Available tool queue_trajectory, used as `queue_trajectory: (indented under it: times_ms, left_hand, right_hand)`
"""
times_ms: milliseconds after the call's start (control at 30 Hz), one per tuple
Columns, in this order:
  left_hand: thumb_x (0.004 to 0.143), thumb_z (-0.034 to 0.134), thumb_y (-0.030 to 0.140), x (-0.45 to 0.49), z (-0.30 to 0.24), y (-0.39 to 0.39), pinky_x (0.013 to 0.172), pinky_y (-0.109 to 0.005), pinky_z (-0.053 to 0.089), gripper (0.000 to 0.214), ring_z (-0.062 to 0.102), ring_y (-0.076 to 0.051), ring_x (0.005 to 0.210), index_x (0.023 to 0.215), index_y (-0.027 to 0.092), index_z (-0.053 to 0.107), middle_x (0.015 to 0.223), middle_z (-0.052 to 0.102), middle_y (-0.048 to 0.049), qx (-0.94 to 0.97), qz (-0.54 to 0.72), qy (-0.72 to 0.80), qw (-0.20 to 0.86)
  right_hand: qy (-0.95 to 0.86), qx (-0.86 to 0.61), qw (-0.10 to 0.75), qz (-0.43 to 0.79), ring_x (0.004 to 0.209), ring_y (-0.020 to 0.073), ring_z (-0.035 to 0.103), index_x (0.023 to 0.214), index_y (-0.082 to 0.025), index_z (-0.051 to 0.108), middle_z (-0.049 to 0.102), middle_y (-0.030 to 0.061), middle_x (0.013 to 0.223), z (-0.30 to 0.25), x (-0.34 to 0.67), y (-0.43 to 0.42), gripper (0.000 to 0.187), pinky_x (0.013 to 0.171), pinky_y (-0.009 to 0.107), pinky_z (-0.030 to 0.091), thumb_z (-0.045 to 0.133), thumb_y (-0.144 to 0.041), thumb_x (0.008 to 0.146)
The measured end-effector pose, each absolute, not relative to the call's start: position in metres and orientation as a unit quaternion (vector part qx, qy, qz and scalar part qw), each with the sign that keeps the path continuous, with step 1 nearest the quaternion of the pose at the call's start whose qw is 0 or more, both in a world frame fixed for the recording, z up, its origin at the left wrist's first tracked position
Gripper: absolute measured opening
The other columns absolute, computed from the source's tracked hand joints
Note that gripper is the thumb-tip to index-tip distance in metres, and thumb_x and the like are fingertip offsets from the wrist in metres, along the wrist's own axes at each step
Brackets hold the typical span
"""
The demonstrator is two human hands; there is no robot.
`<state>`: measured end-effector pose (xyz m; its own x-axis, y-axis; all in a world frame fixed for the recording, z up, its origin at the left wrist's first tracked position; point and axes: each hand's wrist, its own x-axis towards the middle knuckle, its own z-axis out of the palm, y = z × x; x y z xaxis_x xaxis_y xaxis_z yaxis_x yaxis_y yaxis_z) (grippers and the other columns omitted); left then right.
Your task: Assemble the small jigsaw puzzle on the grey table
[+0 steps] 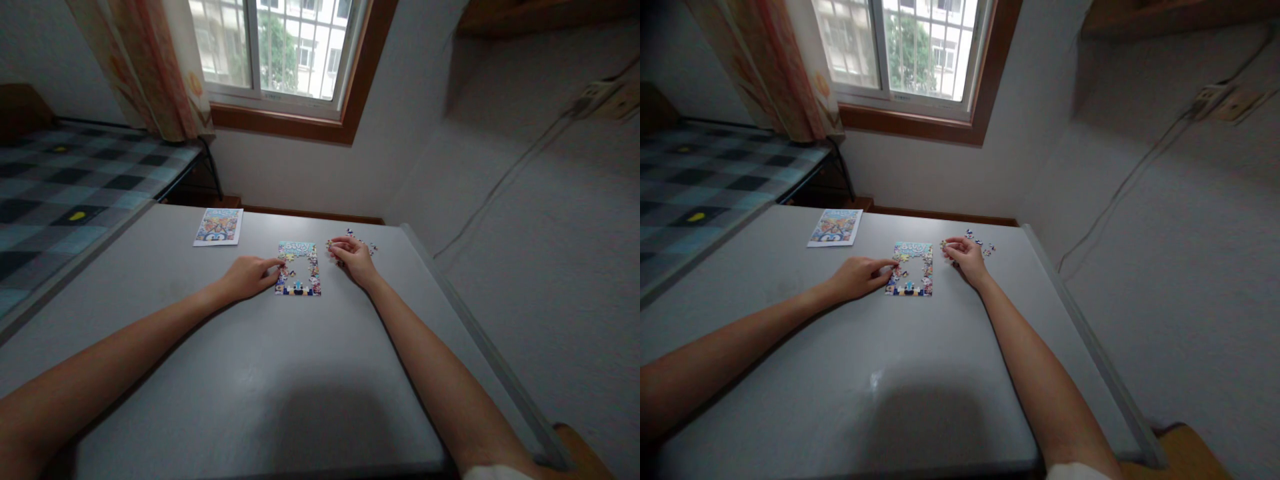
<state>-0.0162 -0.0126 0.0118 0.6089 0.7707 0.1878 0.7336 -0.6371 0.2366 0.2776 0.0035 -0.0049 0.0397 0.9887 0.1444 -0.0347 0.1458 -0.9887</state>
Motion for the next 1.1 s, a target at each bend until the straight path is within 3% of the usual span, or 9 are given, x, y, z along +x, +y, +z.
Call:
queue_trajectory:
  times_ms: [267, 600, 1100]
  left_hand:
    - [0.094, 0.042, 0.045, -0.0160, 0.0119, -0.0133, 0.059, -0.025, 0.036, 0.040, 0.062, -0.016, 0.061, 0.120, 0.023, 0.063, 0.066, 0.068, -0.0001, 0.892, 0.128, 0.428, 0.061]
    - [0.093, 0.042, 0.045, -0.0161, 0.0148, -0.0136, 0.055, -0.026, 0.027, 0.039, 0.054, -0.015, 0.056, 0.068, 0.019, 0.059, 0.062, 0.063, -0.0025, 0.897, 0.120, 0.422, 0.049]
    - [0.093, 0.042, 0.044, -0.0157, 0.0161, -0.0140, 0.055, -0.026, 0.027, 0.042, 0.052, -0.014, 0.054, 0.065, 0.019, 0.061, 0.059, 0.062, -0.0034, 0.900, 0.124, 0.414, 0.047]
  right_hand:
    - [-0.517, -0.464, 0.552, 0.461, 0.064, 0.0139, 0.061, 0.086, -0.020, 0.067, 0.069, 0.0010, 0.074, -0.0036, 0.2769, 0.0024, 0.038, 0.063, 0.029, 0.049, 0.083, -0.040, 0.058]
    - [-0.518, -0.469, 0.552, 0.455, 0.064, 0.0137, 0.061, 0.086, -0.020, 0.067, 0.068, 0.0006, 0.073, -0.0029, 0.2766, 0.0015, 0.040, 0.063, 0.029, 0.049, 0.083, -0.042, 0.057]
    - [-0.517, -0.464, 0.559, 0.453, 0.063, 0.0136, 0.062, 0.081, -0.021, 0.061, 0.065, -0.0015, 0.070, -0.0019, 0.2756, 0.0016, 0.039, 0.062, 0.028, 0.048, 0.084, -0.040, 0.056]
